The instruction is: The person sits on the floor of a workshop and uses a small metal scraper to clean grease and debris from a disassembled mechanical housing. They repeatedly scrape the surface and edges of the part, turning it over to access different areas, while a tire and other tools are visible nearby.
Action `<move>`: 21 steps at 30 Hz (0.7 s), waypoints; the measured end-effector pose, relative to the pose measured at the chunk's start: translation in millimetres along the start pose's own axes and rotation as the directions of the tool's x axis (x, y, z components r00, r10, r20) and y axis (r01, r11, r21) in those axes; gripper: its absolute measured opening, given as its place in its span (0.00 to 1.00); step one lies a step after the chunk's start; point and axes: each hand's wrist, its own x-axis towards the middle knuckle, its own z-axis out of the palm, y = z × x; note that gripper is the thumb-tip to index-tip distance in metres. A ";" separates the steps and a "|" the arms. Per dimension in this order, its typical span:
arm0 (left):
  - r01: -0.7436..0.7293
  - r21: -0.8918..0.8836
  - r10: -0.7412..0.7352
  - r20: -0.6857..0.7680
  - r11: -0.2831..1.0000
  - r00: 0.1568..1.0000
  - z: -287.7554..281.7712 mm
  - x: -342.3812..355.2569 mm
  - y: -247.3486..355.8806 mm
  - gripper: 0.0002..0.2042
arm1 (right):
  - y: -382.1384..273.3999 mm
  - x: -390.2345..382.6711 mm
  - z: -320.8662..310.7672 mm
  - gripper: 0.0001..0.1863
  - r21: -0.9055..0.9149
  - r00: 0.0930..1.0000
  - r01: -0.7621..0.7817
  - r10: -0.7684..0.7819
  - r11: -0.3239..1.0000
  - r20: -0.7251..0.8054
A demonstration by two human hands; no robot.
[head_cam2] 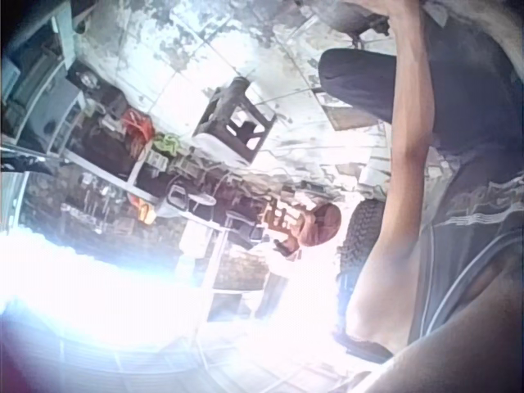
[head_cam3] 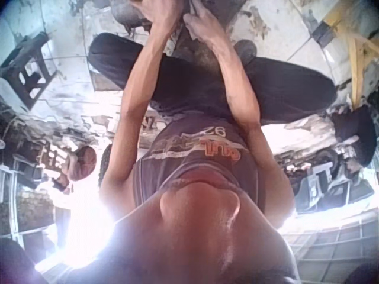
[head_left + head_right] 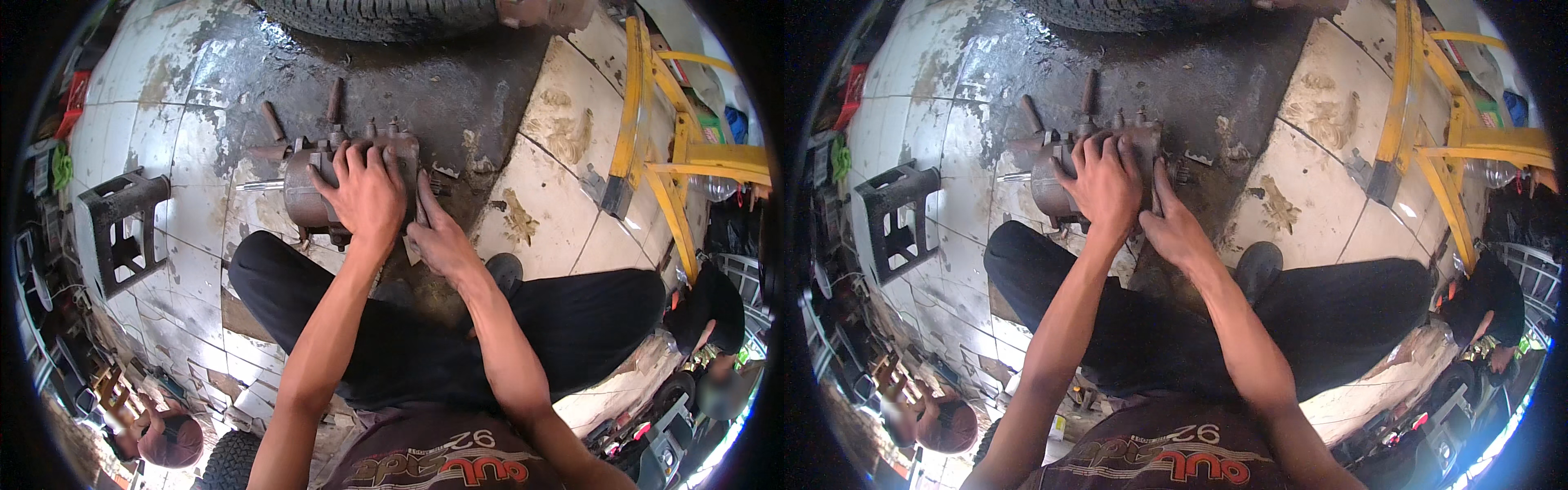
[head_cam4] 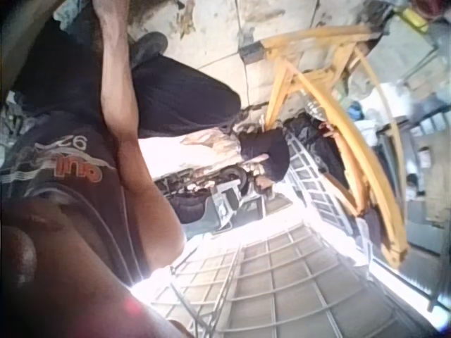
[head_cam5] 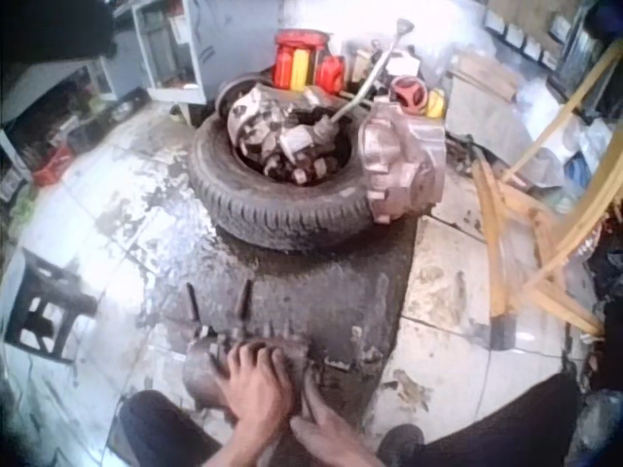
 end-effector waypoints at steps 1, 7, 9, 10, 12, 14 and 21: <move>0.008 -0.003 -0.008 0.005 1.000 1.000 1.4 -0.7 -0.7 0.15 | -0.1 0.2 -2.5 0.43 0.001 1.000 -0.007 0.007 1.000 0.017; 0.005 -0.007 -0.006 -0.088 1.000 0.996 2.6 -3.4 0.1 0.16 | -14.0 -5.3 -6.7 0.46 -0.067 0.990 0.139 -0.137 0.988 0.040; 0.011 0.011 -0.010 -0.084 1.000 0.996 3.3 -3.9 2.0 0.16 | -22.9 -6.1 -14.0 0.47 -0.247 0.992 -0.023 0.054 0.969 0.118; 0.009 0.024 -0.007 -0.080 1.000 0.997 3.0 -4.0 1.3 0.16 | -31.8 -5.4 -17.6 0.47 -0.335 0.978 -0.097 0.153 0.937 0.143; 0.002 0.039 0.001 -0.092 0.999 0.996 0.5 -1.9 1.0 0.16 | -13.1 15.5 -23.5 0.48 -0.259 0.990 0.023 0.014 0.966 0.140; 0.005 0.053 0.001 -0.112 0.999 0.994 1.6 -4.8 -0.1 0.16 | 1.5 27.4 -20.4 0.49 -0.160 0.984 0.052 -0.023 0.986 0.174; 0.018 0.107 -0.008 -0.091 0.994 0.996 4.9 -8.1 5.1 0.18 | 0.6 25.1 -25.5 0.49 -0.150 0.983 0.083 -0.056 0.985 0.176</move>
